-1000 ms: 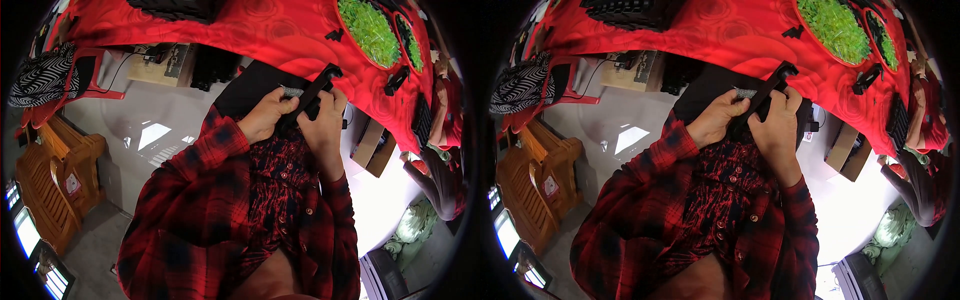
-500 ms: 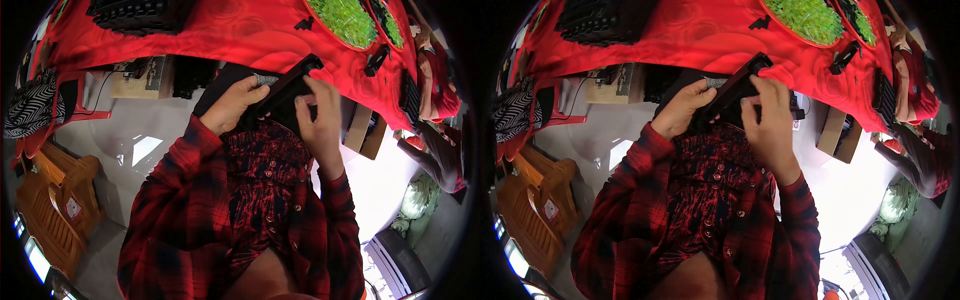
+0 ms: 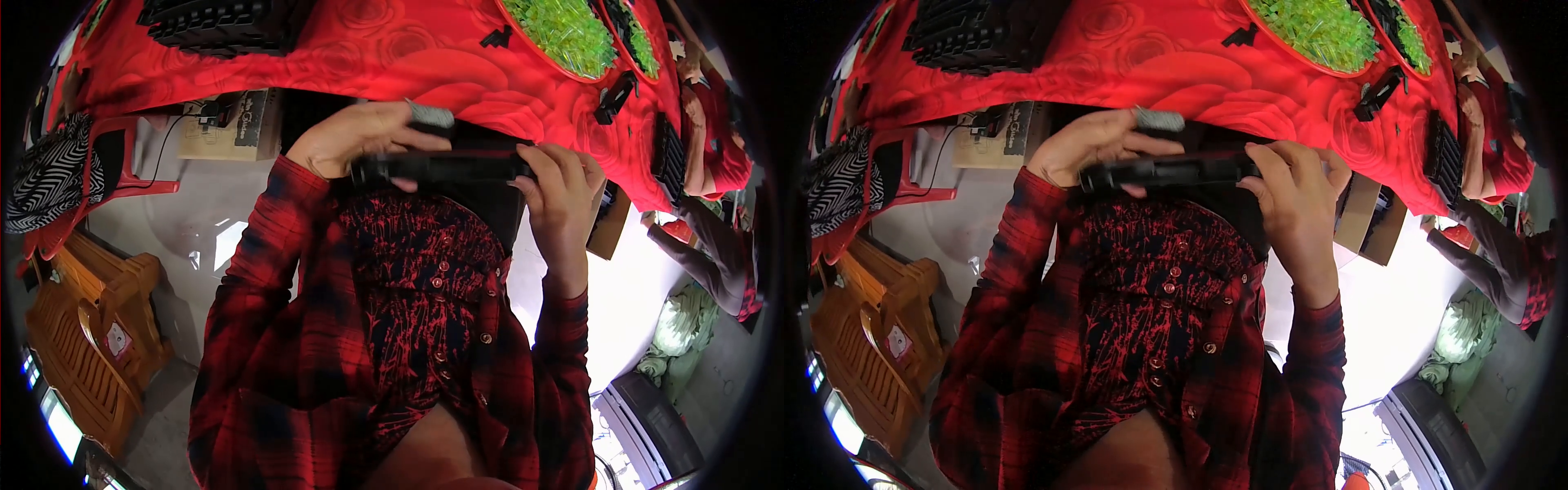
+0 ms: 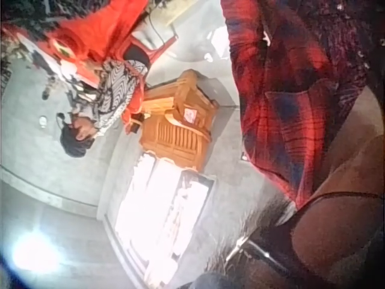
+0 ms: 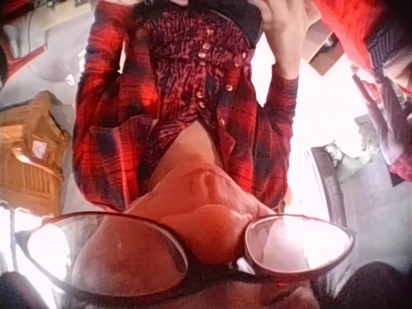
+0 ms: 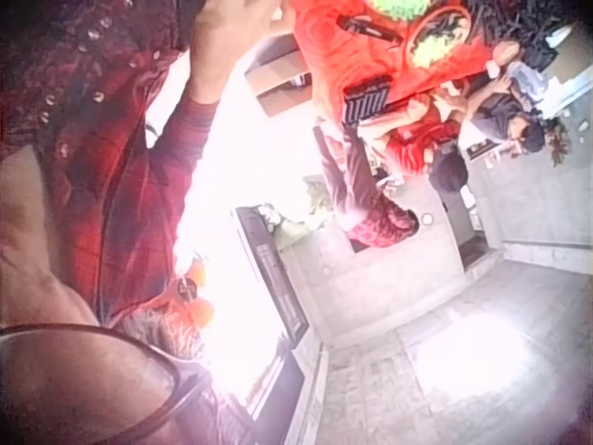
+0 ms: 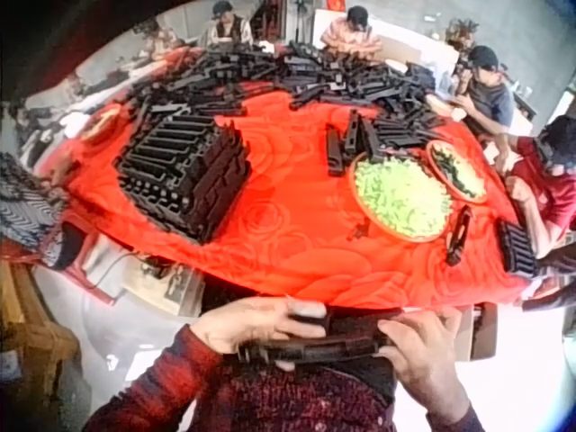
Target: The person assembles plastic components by inserting green rods and internal parts into black plastic housings and snapping pieces together by hand.
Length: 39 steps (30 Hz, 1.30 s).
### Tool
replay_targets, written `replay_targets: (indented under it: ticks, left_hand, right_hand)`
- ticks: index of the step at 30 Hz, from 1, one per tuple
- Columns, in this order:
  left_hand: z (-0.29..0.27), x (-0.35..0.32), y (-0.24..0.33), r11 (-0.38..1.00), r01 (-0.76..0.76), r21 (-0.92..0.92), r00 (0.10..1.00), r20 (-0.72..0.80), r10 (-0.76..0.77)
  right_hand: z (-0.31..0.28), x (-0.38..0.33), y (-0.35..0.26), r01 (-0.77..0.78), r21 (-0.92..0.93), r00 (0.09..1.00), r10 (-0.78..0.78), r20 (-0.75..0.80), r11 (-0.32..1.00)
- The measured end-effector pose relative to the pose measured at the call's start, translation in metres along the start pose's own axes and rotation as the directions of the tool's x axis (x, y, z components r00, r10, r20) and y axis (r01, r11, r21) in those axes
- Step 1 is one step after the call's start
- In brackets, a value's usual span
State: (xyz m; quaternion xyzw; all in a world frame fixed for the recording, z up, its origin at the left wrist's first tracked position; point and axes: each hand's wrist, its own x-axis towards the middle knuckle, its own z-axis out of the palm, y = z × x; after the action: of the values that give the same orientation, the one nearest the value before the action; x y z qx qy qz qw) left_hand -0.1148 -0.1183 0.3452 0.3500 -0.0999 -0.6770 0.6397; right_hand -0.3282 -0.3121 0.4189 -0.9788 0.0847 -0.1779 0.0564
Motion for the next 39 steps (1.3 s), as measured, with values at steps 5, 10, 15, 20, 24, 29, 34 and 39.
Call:
replay_targets:
  ticks: [5, 10, 15, 20, 24, 29, 34, 39]
  left_hand:
    - [-0.025, 0.009, -0.011, 0.799, -0.251, -0.547, 0.907, 0.156, 0.392]
    - [0.007, 0.029, -0.032, 0.801, -0.393, -0.452, 0.911, -0.07, 0.407]
    - [0.002, 0.045, -0.047, 0.678, -0.375, -0.632, 0.917, -0.145, 0.372]
    - [-0.006, 0.047, -0.055, 0.564, -0.239, -0.79, 0.939, -0.041, 0.341]
    - [0.003, 0.048, -0.054, 0.582, -0.182, -0.793, 0.942, 0.029, 0.333]
    - [0.009, 0.047, -0.054, 0.613, -0.166, -0.773, 0.943, 0.057, 0.327]
    - [0.01, 0.047, -0.055, 0.645, -0.17, -0.745, 0.942, 0.068, 0.327]
    - [0.009, 0.049, -0.057, 0.643, -0.144, -0.752, 0.948, 0.081, 0.307]
  right_hand:
    - [0.01, -0.009, -0.005, -0.017, -0.033, 0.992, 0.012, -0.122, 0.999]
    - [0.034, -0.018, -0.024, 0.094, -0.057, 0.975, -0.103, -0.199, 0.994]
    - [0.018, -0.019, -0.049, 0.131, 0.293, 0.989, -0.144, 0.023, 0.947]
    - [0.017, -0.02, -0.043, 0.069, 0.434, 0.996, -0.088, 0.023, 0.898]
    - [0.019, -0.017, -0.039, 0.057, 0.424, 0.998, -0.049, -0.03, 0.904]
    - [0.021, -0.015, -0.041, 0.064, 0.428, 0.997, -0.041, -0.062, 0.901]
    - [0.021, -0.012, -0.044, 0.019, 0.42, 0.995, 0.023, -0.094, 0.908]
    - [0.029, -0.013, -0.045, 0.033, 0.431, 0.988, 0.035, -0.149, 0.902]
